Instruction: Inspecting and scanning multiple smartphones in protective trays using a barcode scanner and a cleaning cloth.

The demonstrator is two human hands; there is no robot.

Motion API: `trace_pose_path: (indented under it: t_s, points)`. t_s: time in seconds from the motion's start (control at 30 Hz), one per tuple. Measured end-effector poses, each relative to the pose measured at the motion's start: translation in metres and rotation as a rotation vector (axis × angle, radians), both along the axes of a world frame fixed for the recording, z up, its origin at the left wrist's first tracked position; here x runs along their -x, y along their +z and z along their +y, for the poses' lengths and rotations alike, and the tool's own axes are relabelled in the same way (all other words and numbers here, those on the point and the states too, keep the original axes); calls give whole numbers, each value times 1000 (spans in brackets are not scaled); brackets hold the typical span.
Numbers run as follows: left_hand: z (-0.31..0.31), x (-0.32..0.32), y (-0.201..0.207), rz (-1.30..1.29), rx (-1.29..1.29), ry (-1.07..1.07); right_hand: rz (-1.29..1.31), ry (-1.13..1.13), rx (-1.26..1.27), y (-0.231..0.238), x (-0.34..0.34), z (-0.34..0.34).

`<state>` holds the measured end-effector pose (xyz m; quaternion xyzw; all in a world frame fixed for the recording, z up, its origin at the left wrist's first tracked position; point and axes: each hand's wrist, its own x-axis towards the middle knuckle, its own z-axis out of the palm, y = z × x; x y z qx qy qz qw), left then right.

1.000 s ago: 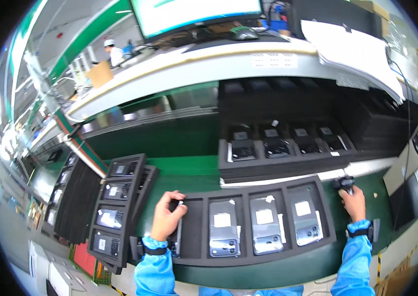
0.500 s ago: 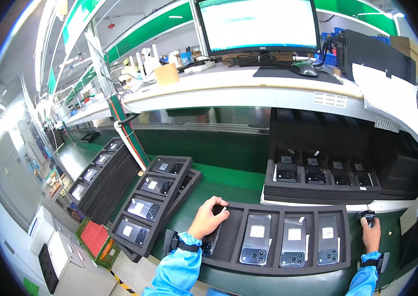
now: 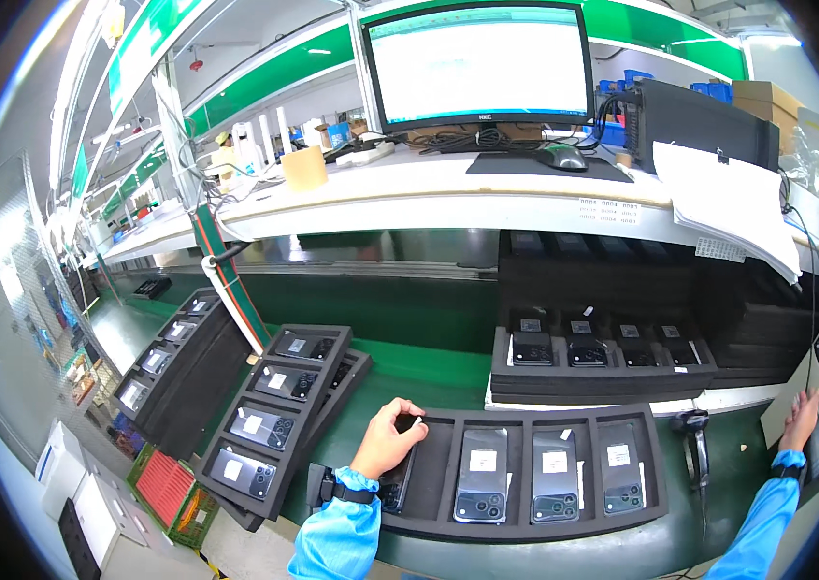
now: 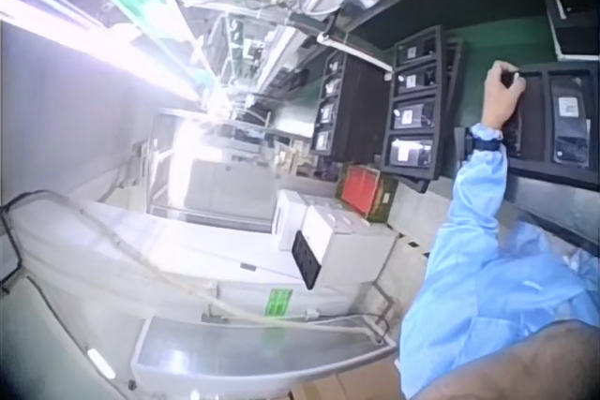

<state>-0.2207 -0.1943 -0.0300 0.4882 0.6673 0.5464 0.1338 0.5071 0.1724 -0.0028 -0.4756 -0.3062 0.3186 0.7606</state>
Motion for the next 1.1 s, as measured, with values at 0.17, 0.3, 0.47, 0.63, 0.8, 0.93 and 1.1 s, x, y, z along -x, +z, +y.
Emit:
trace_pose_path:
  t_s: [0.17, 0.3, 0.47, 0.63, 0.8, 0.93, 1.1]
  points:
    - [-2, -2, 6, -65, 58, -17, -355, -50, 60, 35, -42, 7]
    - [1, -3, 9, -87, 62, -38, -626, -188, -102, 40, -100, 43]
    - [-4, -4, 9, -109, 51, -29, -277, 19, 401, 35, -74, 1]
    - [1, -1, 3, -149, 25, -68, -312, -196, 369, 7, -149, 31]
    - [0, -5, 7, -115, 45, -48, -364, -287, 74, 32, -109, 18]
    - [-1, 0, -1, -86, -45, -41, -906, -488, 423, 25, -223, 42]
    - [-2, -3, 10, -98, -3, -19, -281, -121, 329, -33, -50, -70]
